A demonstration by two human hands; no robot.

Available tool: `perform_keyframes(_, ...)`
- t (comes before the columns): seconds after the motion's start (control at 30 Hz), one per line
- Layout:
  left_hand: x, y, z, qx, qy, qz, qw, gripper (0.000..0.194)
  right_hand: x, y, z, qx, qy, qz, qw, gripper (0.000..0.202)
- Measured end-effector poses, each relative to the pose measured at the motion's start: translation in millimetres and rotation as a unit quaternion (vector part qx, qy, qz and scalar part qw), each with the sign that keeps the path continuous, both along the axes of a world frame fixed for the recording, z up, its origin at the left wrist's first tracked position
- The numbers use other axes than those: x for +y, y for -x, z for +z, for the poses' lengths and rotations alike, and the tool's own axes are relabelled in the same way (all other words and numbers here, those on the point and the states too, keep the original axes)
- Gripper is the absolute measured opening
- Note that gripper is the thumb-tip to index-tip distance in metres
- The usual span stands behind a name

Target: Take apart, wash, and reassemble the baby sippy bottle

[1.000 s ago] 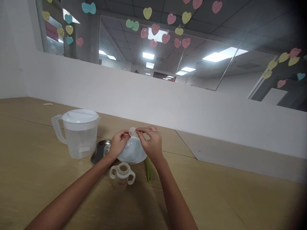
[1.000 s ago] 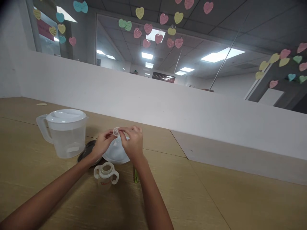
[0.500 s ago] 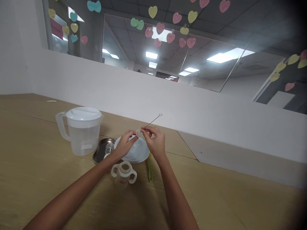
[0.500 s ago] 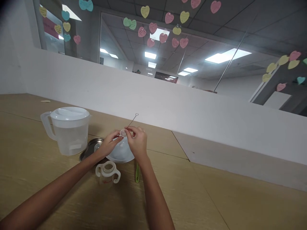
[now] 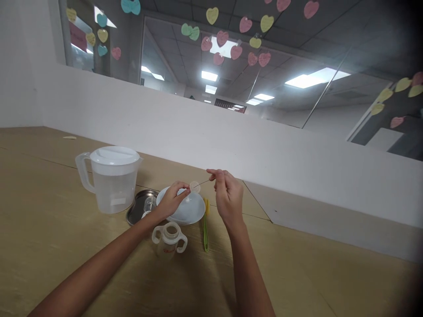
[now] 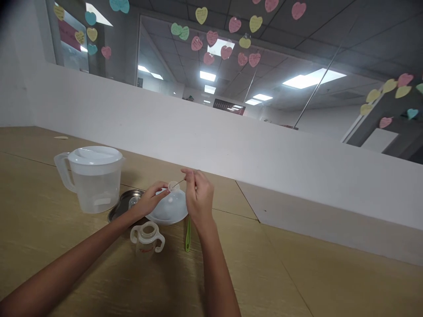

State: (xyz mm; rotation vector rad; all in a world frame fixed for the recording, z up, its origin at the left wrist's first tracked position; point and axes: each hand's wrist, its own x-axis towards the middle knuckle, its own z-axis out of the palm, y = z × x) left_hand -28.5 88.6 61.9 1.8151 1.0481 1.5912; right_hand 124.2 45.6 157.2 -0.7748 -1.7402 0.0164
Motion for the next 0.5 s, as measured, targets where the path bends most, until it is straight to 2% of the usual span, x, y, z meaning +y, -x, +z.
perform_keyframes(0.2, -4, -2, 4.6, 0.004, -0.014, -0.015, 1.0, 0.025, 0, 2, -3.4, -0.025, -0.071, -0.067, 0.995, 0.038)
perform_keyframes(0.37, -9, -2, 11.8, 0.014, -0.024, -0.004, 1.0, 0.022, 13, 6, -12.7, -0.031, -0.065, -0.066, 0.995, 0.039)
perform_keyframes(0.5, -11, -4, 14.1, 0.02, -0.03, -0.034, 0.999, 0.022, 25, 15, -23.4, -0.065, -0.036, -0.04, 0.996, 0.04)
